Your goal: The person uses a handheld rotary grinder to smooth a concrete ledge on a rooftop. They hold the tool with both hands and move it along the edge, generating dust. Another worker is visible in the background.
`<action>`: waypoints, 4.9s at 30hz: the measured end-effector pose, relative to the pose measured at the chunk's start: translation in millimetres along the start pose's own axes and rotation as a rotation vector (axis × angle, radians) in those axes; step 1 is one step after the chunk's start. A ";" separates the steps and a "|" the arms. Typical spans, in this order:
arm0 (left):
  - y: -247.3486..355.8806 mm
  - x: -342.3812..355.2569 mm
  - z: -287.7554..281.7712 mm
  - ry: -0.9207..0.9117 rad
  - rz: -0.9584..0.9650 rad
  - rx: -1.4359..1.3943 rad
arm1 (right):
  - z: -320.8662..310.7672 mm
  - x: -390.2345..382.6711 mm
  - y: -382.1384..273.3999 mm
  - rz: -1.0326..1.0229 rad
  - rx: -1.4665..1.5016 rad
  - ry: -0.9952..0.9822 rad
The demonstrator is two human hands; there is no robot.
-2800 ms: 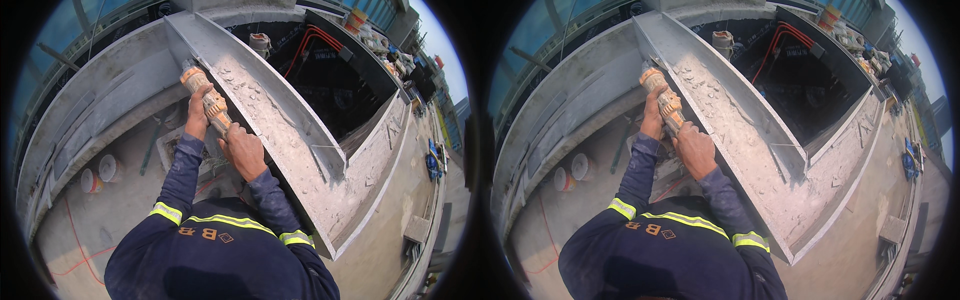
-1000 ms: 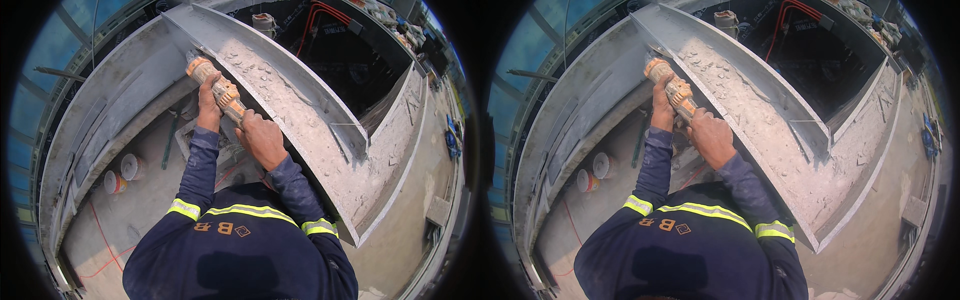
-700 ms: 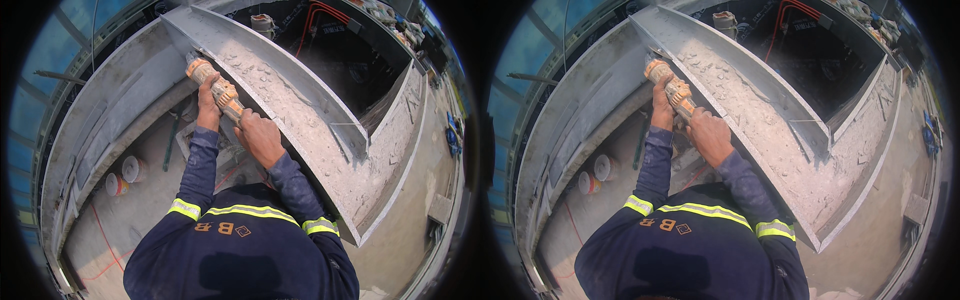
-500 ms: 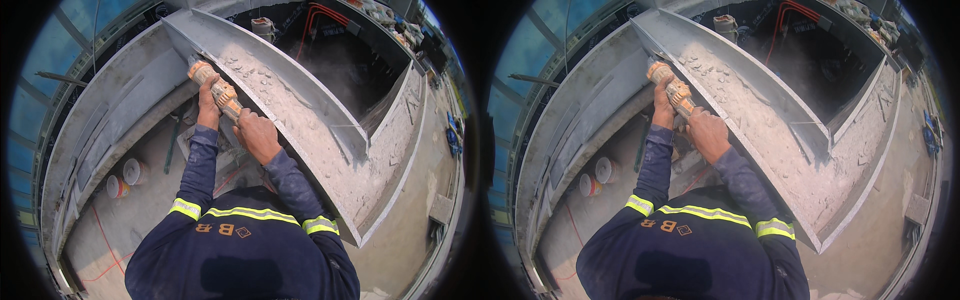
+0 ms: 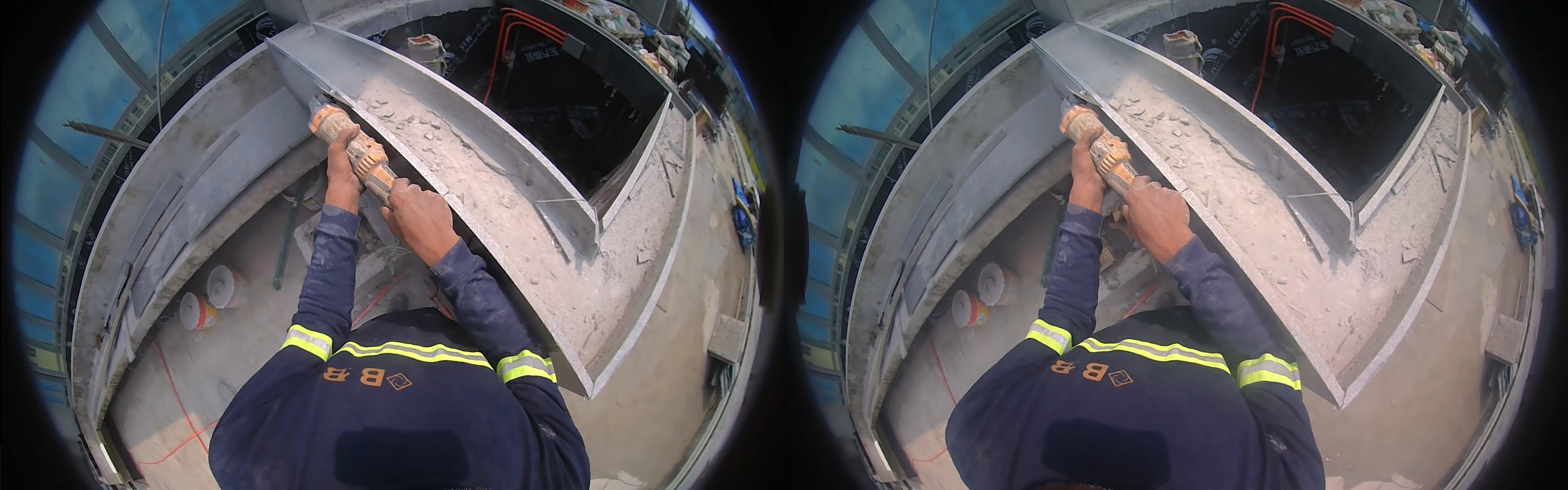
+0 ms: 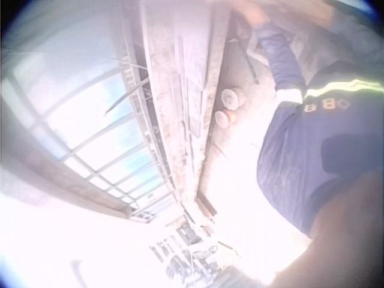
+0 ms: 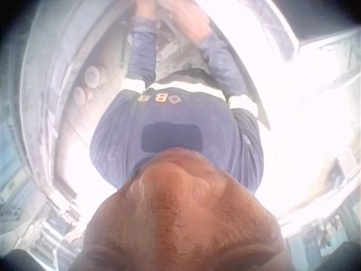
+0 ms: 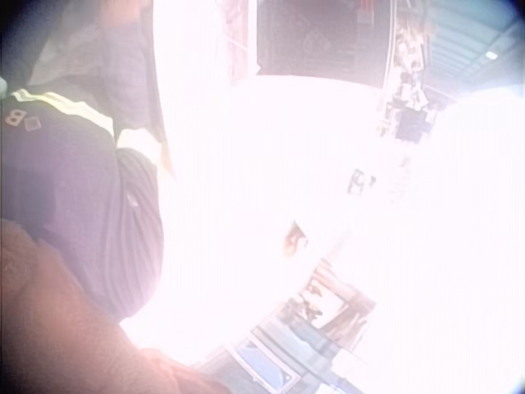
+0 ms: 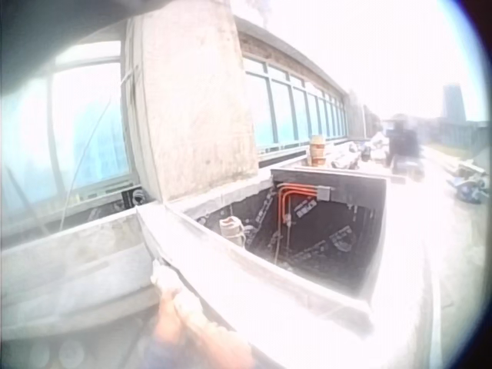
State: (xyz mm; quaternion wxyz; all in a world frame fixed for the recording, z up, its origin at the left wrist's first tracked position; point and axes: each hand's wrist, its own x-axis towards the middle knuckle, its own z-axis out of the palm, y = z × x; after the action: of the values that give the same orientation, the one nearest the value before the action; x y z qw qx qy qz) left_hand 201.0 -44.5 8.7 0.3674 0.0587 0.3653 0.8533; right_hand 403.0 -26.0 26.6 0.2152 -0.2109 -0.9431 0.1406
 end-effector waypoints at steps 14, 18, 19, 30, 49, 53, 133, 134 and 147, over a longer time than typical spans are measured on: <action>-5.3 -17.8 0.7 -0.030 -0.018 -0.034 | -25.8 -17.6 -6.2 0.043 -0.027 -0.080; -3.9 -21.0 8.5 0.007 -0.013 -0.025 | -21.0 -14.6 -3.6 0.012 -0.017 -0.055; -4.8 -19.4 8.1 0.010 -0.013 -0.022 | -18.5 -13.3 -2.5 0.007 -0.020 -0.049; 0.8 12.5 -5.6 -0.010 -0.007 0.007 | 6.3 7.7 -1.0 0.026 0.012 0.000; -5.9 -21.2 3.5 -0.005 -0.013 -0.034 | -20.6 -20.5 -3.7 0.052 0.003 -0.041; -5.3 -16.0 0.2 -0.029 -0.019 -0.038 | -18.4 -18.2 -2.8 0.042 0.014 -0.027; -10.4 -18.4 1.2 -0.021 -0.008 0.009 | -19.3 -23.1 2.2 0.029 0.098 -0.014; -9.6 -17.8 3.2 -0.019 -0.010 0.012 | -16.5 -20.6 3.0 0.033 0.096 -0.009; -6.9 -5.1 3.3 0.002 0.018 0.016 | -5.2 -6.5 1.5 0.045 0.079 0.000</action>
State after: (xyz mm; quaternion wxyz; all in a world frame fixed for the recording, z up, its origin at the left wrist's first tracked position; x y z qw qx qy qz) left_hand 209.9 -42.7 7.4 0.3590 0.0642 0.3719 0.8536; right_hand 411.3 -26.7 28.3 0.2204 -0.2231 -0.9318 0.1826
